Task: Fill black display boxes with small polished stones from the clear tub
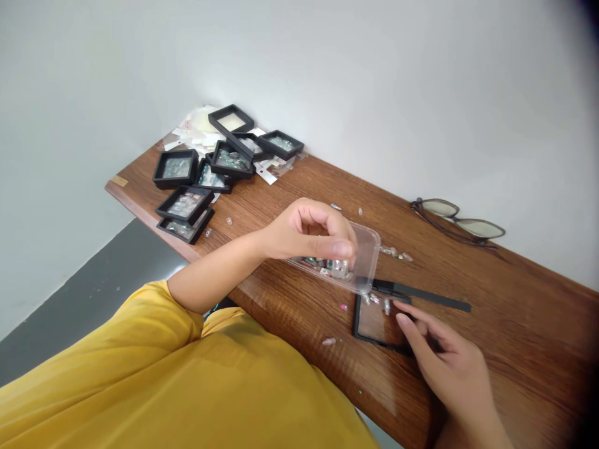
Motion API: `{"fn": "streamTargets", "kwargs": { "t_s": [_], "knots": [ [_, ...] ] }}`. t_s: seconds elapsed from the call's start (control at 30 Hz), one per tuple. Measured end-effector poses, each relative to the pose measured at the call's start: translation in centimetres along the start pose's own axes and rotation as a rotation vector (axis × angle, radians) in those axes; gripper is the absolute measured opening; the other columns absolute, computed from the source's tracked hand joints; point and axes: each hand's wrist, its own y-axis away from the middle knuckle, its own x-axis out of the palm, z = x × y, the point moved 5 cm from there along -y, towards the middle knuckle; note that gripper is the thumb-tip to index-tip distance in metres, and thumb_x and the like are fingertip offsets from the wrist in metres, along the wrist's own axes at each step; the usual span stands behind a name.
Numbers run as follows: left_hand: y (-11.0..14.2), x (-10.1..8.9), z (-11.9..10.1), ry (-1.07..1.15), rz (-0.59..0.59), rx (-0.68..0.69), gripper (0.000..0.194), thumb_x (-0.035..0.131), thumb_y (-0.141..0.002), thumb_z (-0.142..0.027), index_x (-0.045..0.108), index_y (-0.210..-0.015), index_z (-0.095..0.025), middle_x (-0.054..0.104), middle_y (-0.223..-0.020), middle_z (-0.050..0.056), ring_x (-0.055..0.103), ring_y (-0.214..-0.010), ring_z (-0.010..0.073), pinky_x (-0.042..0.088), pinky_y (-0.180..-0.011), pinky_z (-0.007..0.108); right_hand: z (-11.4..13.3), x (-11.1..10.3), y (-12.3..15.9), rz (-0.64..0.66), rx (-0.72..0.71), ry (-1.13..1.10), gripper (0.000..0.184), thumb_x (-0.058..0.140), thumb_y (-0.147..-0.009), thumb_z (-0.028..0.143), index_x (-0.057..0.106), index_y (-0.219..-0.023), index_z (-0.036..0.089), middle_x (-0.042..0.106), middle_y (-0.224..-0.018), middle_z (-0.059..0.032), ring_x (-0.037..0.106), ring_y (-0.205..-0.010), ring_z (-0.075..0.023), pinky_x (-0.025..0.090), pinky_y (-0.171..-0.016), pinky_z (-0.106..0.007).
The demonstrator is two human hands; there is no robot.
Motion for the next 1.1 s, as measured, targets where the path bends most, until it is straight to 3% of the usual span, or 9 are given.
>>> {"fn": "streamTargets", "kwargs": {
  "t_s": [0.17, 0.37, 0.5, 0.67, 0.8, 0.93, 1.1],
  "knots": [
    [0.4, 0.1, 0.1, 0.078, 0.019, -0.030, 0.029, 0.082, -0.090, -0.031, 0.066, -0.070, -0.017, 0.078, -0.082, 0.004, 0.075, -0.076, 0.0106, 0.058, -0.072, 0.022, 0.0, -0.1, 0.0, 0.002, 0.000, 0.001, 0.046, 0.064, -0.099, 0.060, 0.080, -0.118, 0.022, 0.051, -0.065, 0.0044, 0.047, -0.055, -0.0023, 0.040, -0.056, -0.009],
    [0.9, 0.0, 0.7, 0.170, -0.020, -0.104, 0.042, 0.075, -0.096, -0.033, 0.050, -0.066, -0.016, 0.078, -0.079, 0.001, 0.070, -0.060, 0.0072, 0.054, -0.063, 0.021, -0.2, -0.1, 0.1, 0.004, 0.016, 0.011, 0.049, 0.063, -0.098, 0.063, 0.081, -0.118, 0.021, 0.052, -0.065, 0.0033, 0.048, -0.056, -0.0031, 0.040, -0.056, -0.009],
    [0.8, 0.1, 0.8, 0.172, -0.070, -0.168, 0.047, 0.072, -0.098, -0.043, 0.049, -0.066, -0.017, 0.073, -0.071, 0.000, 0.067, -0.055, 0.0069, 0.053, -0.061, 0.020, -0.3, -0.1, 0.0, 0.001, 0.029, 0.016, 0.050, 0.063, -0.098, 0.064, 0.081, -0.119, 0.021, 0.053, -0.066, 0.0030, 0.049, -0.056, -0.0032, 0.040, -0.055, -0.009],
    [0.5, 0.3, 0.9, 0.205, -0.117, -0.139, 0.050, 0.068, -0.098, -0.054, 0.051, -0.069, -0.017, 0.073, -0.072, -0.001, 0.060, -0.050, 0.0043, 0.050, -0.057, 0.019, -0.4, -0.2, 0.1, 0.004, 0.037, 0.016, 0.051, 0.063, -0.098, 0.065, 0.080, -0.119, 0.022, 0.057, -0.070, 0.0023, 0.050, -0.058, -0.0032, 0.042, -0.057, -0.009],
    [0.4, 0.3, 0.9, 0.221, -0.107, -0.120, 0.049, 0.069, -0.097, -0.054, 0.054, -0.068, -0.018, 0.072, -0.070, -0.001, 0.059, -0.055, 0.0058, 0.052, -0.059, 0.020, -0.8, -0.1, 0.2, 0.008, 0.049, 0.025, 0.052, 0.063, -0.096, 0.066, 0.081, -0.119, 0.022, 0.060, -0.071, 0.0019, 0.053, -0.059, -0.0040, 0.042, -0.056, -0.009],
    [0.4, 0.1, 0.9, 0.217, -0.109, -0.138, 0.056, 0.076, -0.091, -0.054, 0.049, -0.059, -0.017, 0.071, -0.068, 0.002, 0.064, -0.061, 0.0092, 0.053, -0.061, 0.023, -1.4, -0.1, 0.2, 0.002, 0.070, 0.027, 0.054, 0.063, -0.094, 0.070, 0.082, -0.106, 0.021, 0.070, -0.085, -0.0013, 0.062, -0.067, -0.0065, 0.046, -0.059, -0.011],
    [0.3, -0.3, 1.2, 0.196, -0.163, -0.155, 0.062, 0.081, -0.085, -0.051, 0.045, -0.048, -0.017, 0.066, -0.057, 0.001, 0.061, -0.054, 0.0089, 0.051, -0.057, 0.024, -1.8, 0.0, 0.1, -0.001, 0.093, 0.029, 0.058, 0.063, -0.092, 0.074, 0.082, -0.104, 0.020, 0.072, -0.089, -0.0022, 0.065, -0.072, -0.0089, 0.046, -0.058, -0.013]
  ]
}}
